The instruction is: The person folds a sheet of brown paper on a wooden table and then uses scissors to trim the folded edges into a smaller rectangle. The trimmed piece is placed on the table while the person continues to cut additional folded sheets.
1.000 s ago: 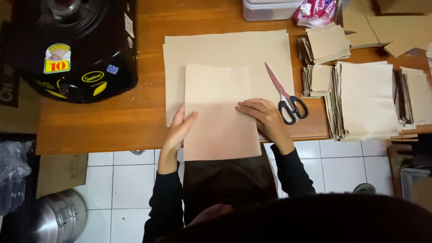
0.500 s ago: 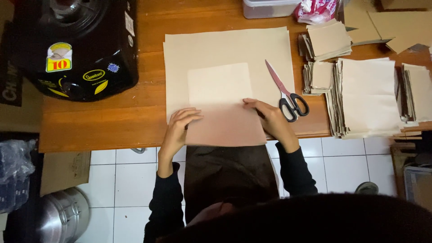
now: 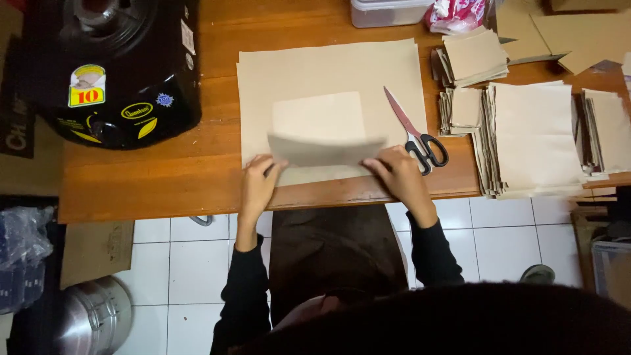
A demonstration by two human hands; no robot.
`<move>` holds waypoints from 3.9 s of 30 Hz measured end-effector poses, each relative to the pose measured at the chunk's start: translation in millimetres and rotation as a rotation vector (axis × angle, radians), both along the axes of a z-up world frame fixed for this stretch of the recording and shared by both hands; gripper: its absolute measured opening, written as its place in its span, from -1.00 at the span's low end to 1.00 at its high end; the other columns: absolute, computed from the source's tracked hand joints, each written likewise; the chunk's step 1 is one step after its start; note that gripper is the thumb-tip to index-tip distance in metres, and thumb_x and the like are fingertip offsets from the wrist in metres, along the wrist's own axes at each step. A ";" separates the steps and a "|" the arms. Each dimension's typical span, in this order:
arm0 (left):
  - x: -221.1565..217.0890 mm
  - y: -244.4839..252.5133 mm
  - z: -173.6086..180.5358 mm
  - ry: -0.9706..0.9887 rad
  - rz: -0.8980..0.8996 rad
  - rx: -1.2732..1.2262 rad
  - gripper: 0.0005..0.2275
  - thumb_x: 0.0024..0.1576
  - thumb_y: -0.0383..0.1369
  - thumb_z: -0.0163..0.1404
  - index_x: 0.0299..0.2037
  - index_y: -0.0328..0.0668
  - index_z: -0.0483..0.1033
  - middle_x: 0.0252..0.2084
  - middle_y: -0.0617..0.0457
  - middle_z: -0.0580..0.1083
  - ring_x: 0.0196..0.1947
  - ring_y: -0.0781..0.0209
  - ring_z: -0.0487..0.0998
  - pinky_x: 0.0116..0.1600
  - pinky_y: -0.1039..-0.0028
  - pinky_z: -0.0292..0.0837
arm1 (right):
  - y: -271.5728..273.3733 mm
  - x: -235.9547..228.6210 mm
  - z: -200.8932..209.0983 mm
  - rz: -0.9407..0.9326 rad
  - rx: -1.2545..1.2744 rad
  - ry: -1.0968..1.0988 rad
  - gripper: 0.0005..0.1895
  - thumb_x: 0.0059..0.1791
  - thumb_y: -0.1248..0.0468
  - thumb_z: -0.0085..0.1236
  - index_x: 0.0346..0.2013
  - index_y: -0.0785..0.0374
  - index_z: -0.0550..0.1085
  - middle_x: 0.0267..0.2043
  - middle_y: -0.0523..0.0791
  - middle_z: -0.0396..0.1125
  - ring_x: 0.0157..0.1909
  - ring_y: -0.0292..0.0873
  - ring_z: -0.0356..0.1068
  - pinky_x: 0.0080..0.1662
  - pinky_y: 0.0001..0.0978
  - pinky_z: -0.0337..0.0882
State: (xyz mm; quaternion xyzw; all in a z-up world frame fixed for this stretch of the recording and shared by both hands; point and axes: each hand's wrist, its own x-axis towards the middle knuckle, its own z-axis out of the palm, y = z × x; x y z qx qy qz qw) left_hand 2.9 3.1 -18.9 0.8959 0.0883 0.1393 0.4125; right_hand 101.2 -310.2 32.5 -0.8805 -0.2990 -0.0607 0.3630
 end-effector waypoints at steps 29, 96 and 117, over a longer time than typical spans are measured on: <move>42.6 -30.1 16.9 0.239 0.343 0.334 -0.66 0.22 -0.17 0.00 -0.49 -0.28 0.42 -0.27 -0.07 0.23 -0.11 -0.07 0.25 -0.03 0.21 0.22 | 54.0 34.5 6.5 -0.384 -0.410 0.413 -0.55 0.09 -0.08 -0.11 -0.35 0.18 0.55 -0.38 0.11 0.45 -0.15 0.23 0.49 -0.11 0.08 0.46; 83.8 -68.3 15.4 0.138 -0.116 0.461 -0.54 0.28 -0.53 -0.25 0.42 -0.22 0.03 0.52 -0.04 -0.04 0.51 0.10 -0.11 0.49 -0.08 -0.45 | 174.2 49.3 -37.2 -0.251 1.363 0.553 -0.42 0.14 0.04 -0.27 -0.79 0.05 0.11 -0.87 -0.26 -0.09 -0.82 -0.40 -0.09 -0.70 -0.65 -0.14; 83.9 -68.3 11.6 0.170 -0.163 0.541 -0.54 0.35 -0.24 -0.33 0.42 -0.24 0.01 0.53 -0.10 -0.12 0.53 0.04 -0.19 0.45 -0.12 -0.54 | 124.2 144.6 -45.8 -0.047 1.364 1.050 -0.58 0.05 -0.04 -0.10 -0.54 0.17 0.31 -0.56 -0.17 0.18 -0.54 -0.30 0.11 -0.44 -0.54 0.11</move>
